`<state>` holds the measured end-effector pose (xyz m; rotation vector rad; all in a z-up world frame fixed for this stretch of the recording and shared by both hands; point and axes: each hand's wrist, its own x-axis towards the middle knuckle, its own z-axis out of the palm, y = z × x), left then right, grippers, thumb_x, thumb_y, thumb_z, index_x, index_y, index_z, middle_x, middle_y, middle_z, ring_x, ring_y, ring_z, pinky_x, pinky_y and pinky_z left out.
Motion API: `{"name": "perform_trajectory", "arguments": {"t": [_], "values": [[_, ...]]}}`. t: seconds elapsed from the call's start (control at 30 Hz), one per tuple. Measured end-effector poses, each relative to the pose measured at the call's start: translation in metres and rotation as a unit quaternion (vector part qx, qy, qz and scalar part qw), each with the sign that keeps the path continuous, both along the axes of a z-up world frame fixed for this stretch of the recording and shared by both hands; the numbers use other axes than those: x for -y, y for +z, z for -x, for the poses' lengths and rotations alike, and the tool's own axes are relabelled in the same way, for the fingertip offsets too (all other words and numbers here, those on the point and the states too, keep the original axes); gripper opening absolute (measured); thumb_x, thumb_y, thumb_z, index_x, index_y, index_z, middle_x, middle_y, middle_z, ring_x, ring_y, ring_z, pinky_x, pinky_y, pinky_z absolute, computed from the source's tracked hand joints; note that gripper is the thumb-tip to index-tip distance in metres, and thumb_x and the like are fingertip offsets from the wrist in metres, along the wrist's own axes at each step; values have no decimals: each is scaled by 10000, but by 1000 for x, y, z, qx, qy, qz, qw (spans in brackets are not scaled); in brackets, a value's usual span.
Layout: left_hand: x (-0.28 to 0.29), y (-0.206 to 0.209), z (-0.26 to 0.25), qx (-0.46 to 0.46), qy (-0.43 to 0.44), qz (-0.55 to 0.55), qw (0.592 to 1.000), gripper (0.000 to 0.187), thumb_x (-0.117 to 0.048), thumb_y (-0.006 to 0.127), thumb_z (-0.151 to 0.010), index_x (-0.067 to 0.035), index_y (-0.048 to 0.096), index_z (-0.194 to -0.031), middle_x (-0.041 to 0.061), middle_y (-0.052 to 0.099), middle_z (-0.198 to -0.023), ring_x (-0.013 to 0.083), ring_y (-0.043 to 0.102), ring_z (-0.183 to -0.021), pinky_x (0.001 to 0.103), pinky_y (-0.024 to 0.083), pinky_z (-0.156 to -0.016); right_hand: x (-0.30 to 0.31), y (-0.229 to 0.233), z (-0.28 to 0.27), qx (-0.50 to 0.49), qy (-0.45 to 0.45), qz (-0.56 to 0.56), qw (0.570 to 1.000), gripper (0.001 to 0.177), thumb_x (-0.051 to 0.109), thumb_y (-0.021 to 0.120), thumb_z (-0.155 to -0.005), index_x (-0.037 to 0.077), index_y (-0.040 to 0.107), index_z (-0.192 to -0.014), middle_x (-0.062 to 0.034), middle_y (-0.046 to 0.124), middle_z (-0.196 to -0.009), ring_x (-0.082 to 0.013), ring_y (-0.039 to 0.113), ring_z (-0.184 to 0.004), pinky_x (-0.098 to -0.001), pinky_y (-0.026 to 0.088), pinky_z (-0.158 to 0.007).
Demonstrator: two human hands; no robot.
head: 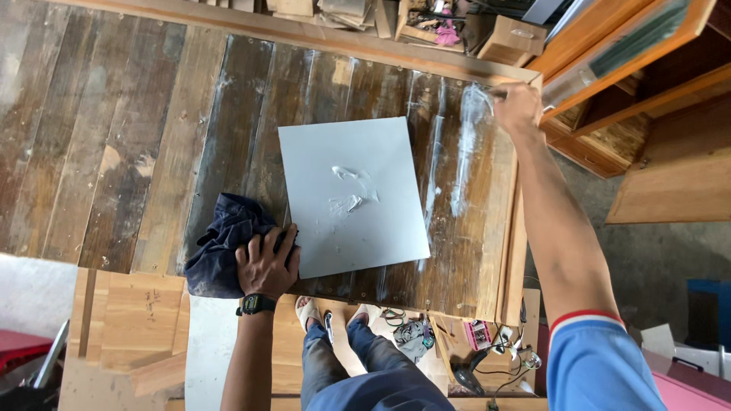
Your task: The person applies white filler paste to the gaps in a wooden tabletop using a putty knife, while holding a cloth in their other hand.
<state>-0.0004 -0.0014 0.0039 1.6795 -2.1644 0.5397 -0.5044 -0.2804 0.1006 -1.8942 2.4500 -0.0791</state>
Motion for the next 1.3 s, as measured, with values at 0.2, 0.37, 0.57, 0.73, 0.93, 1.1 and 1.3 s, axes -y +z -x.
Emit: {"name": "perform_trajectory", "arguments": {"t": [0.2, 0.37, 0.57, 0.73, 0.93, 1.1, 1.3], "values": [[3, 28, 4, 2, -21, -16, 1000, 388, -466, 536, -1018, -297, 776, -1272, -17, 703, -1189, 268, 590, -968, 464, 418, -730, 36, -3, -21, 124, -52, -25, 991, 306, 117, 689, -977, 364, 752, -1146, 38, 720, -1064, -53, 432, -492, -213, 365, -339], [4, 31, 7, 9, -8, -5, 1000, 352, -451, 598, -975, -328, 786, -1245, -45, 708, -1185, 246, 583, -976, 446, 424, -752, 28, -1, -26, 151, -22, -46, 987, 482, -46, 553, -949, 385, 748, -859, 142, 749, -1133, -47, 662, -1001, -303, 538, -885], [1, 6, 0, 15, -9, -8, 1000, 426, -512, 508, -1020, -364, 687, -1377, -3, 638, -1217, 272, 587, -1083, 460, 426, -889, -37, -7, -23, -84, 149, -160, 972, 531, 81, 635, -891, 470, 732, -1240, -57, 804, -1102, -353, 739, -1069, -497, 549, -991], [-1, -3, -1, 3, -5, -5, 1000, 411, -485, 548, -999, -383, 702, -1366, -5, 638, -1218, 282, 574, -1099, 472, 426, -913, -116, -24, -1, -37, 248, -145, 957, 533, 29, 573, -864, 362, 742, -1244, 2, 786, -1152, -296, 730, -1096, -508, 572, -914], [-5, -3, -1, 1, -1, -42, 999, 412, -468, 564, -1020, -363, 686, -1399, 8, 620, -1253, 284, 549, -1138, 476, 409, -959, -200, 29, -31, -22, 274, -230, 934, 497, 3, 551, -911, 360, 748, -1194, 30, 791, -1127, -240, 745, -1077, -445, 597, -912], [-2, -4, -2, -22, -13, -17, 1000, 405, -471, 587, -970, -370, 709, -1343, 10, 618, -1224, 294, 553, -1087, 483, 411, -876, -217, 51, -40, 5, 213, -312, 926, 525, 67, 540, -932, 455, 729, -1231, 49, 816, -1051, -223, 771, -950, -400, 577, -916], [0, 7, 2, -40, -20, 15, 999, 400, -476, 612, -953, -355, 710, -1321, 8, 623, -1209, 286, 565, -1072, 462, 410, -826, -205, 16, -47, -98, 160, -124, 974, 545, 89, 580, -958, 476, 676, -1330, 82, 804, -954, -119, 698, -588, -260, 590, -668]]}}
